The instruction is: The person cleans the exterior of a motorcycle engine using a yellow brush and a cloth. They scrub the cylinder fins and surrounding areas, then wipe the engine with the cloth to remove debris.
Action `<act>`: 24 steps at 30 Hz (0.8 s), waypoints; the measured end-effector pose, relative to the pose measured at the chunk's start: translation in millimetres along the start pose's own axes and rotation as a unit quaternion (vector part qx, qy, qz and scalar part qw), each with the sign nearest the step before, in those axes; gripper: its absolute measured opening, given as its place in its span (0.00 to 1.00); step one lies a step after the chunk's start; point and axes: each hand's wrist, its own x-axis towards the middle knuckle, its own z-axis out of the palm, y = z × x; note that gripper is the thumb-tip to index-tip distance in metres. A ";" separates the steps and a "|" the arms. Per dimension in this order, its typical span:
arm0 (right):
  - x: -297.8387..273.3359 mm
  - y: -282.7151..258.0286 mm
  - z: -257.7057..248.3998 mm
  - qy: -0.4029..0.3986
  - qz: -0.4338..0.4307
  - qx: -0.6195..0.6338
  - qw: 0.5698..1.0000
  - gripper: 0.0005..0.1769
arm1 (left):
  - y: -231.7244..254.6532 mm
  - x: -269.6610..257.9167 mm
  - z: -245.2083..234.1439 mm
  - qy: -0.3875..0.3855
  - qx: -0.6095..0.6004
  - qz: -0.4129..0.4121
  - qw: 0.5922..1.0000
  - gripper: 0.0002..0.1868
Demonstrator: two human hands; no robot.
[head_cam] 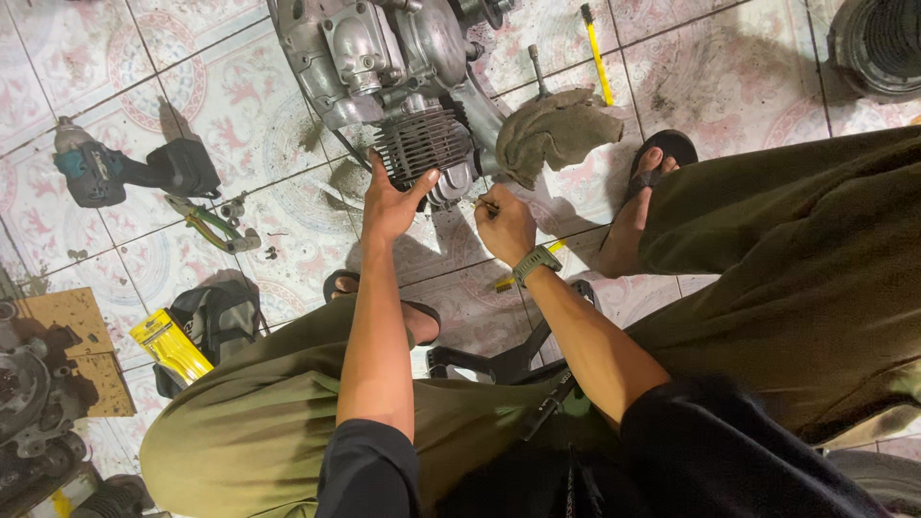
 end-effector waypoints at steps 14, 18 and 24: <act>-3.2 0.6 2.3 0.007 -0.026 0.015 1.000 0.05 | -1.6 -1.3 0.2 -0.001 0.003 -0.005 1.000 0.63; 16.8 33.9 -8.3 -0.035 -0.039 -0.099 0.994 0.09 | 3.4 -8.2 0.6 0.003 0.000 -0.008 1.000 0.63; 39.1 124.2 -10.9 -0.147 -0.044 -0.354 0.923 0.15 | 4.1 -5.1 -2.2 -0.017 -0.002 -0.006 1.000 0.63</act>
